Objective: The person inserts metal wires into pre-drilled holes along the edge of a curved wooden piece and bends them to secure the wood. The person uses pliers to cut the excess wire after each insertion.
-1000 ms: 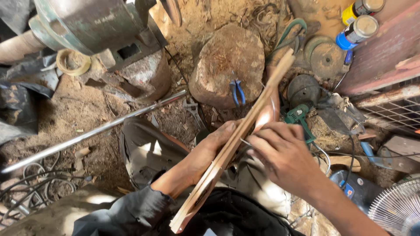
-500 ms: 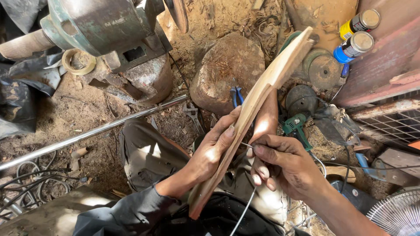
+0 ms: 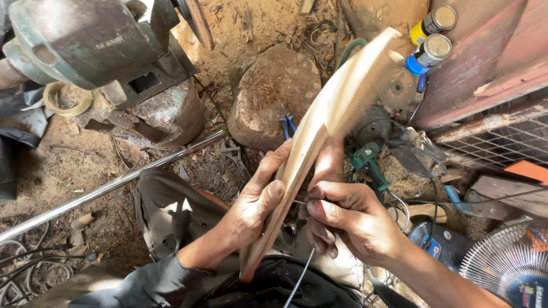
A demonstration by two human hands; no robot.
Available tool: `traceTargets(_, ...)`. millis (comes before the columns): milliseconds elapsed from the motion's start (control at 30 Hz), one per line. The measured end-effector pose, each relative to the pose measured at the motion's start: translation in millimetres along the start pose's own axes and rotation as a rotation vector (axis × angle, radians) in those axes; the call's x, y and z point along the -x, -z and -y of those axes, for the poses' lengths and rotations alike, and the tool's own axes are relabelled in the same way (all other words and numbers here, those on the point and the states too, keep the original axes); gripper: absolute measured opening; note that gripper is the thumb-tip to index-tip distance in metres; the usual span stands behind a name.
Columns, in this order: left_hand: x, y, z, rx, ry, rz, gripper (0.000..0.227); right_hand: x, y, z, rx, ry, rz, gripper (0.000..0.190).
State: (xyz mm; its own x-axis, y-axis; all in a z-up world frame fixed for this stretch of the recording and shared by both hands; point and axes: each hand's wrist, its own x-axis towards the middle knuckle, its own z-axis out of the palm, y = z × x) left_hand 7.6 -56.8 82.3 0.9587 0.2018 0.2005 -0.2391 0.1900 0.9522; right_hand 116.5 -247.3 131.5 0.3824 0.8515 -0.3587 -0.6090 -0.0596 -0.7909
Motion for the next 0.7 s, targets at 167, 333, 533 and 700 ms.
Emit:
traceTargets(167,1,-8,8,0.409,0.387,-0.065,0.060,-8,0,6,1.594,1.058,0.089,0.041)
traceTargets(333,6,-10,10,0.642,0.538,-0.092,0.058,-10,-4,9,1.416,0.964,0.098,0.039)
traceTargets(533,8,0,12,0.221,0.064,0.059,0.062,7,-8,10,0.377,0.194,0.073,0.015)
traceTargets(700,13,0,41,1.058,0.503,0.203,0.059,-12,-4,18,1.683,1.016,0.130,0.039)
